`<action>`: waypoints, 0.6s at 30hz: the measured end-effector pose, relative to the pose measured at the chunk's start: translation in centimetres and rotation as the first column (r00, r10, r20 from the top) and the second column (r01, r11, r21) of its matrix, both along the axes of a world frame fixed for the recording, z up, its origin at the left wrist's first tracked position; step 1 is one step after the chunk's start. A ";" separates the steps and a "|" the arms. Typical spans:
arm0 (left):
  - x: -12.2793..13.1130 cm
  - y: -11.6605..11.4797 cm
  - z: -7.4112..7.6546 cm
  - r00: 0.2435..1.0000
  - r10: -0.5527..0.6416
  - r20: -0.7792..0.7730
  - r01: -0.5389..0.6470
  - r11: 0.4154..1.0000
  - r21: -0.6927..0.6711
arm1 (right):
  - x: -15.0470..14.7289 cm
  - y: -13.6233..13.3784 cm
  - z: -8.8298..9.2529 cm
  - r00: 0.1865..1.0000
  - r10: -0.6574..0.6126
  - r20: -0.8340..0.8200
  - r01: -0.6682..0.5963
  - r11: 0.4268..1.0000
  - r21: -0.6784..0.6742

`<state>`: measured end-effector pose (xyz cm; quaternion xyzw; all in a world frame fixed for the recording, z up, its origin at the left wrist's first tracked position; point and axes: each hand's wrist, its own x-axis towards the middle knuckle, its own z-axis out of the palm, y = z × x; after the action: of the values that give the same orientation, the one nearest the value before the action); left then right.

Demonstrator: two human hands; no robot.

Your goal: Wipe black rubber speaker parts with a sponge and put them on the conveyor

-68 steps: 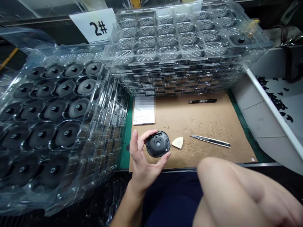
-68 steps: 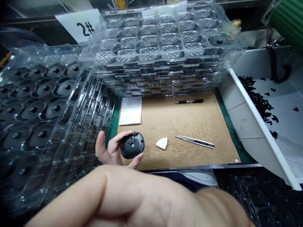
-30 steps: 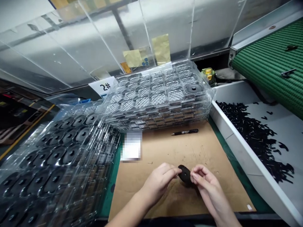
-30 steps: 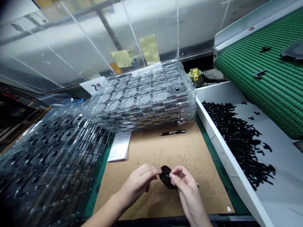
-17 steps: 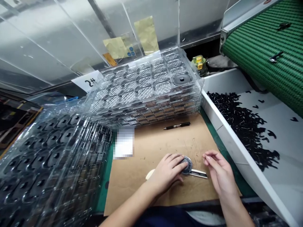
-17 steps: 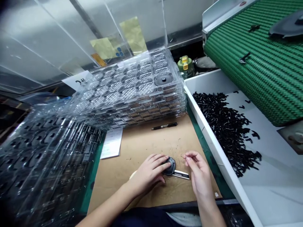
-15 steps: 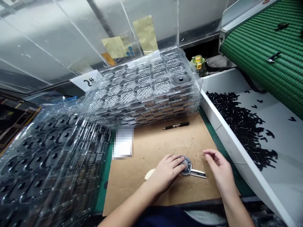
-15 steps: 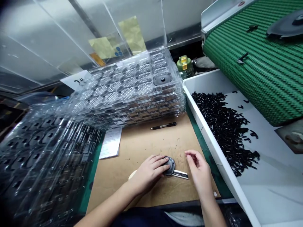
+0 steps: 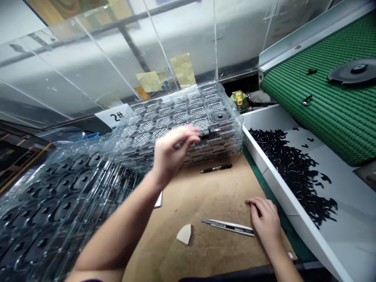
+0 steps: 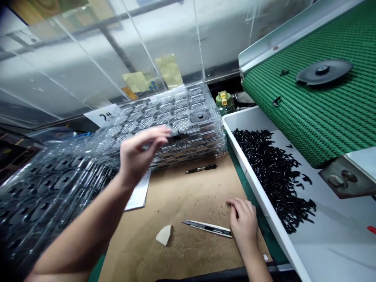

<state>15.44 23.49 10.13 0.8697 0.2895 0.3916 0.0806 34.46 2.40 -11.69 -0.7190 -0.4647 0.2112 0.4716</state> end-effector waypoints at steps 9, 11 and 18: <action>3.5 11.5 1.0 0.922 0.170 -0.348 -0.185 0.983 -0.012 | 0.0 0.4 0.1 1.000 -0.009 -0.022 0.009 1.000 0.015; 2.9 9.5 0.8 0.932 0.202 -0.301 -0.199 0.979 0.039 | 0.1 0.4 0.3 0.999 -0.012 -0.044 0.013 1.000 0.010; -6.7 -2.9 -2.7 0.983 0.183 0.009 -0.180 0.958 0.222 | -2.8 -6.0 4.1 0.981 0.091 -0.170 -0.105 0.992 -0.072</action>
<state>8.77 20.63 7.44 0.8452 0.3230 0.4223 -0.0549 31.71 -3.62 -7.63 -0.6935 -0.4497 0.3121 0.4684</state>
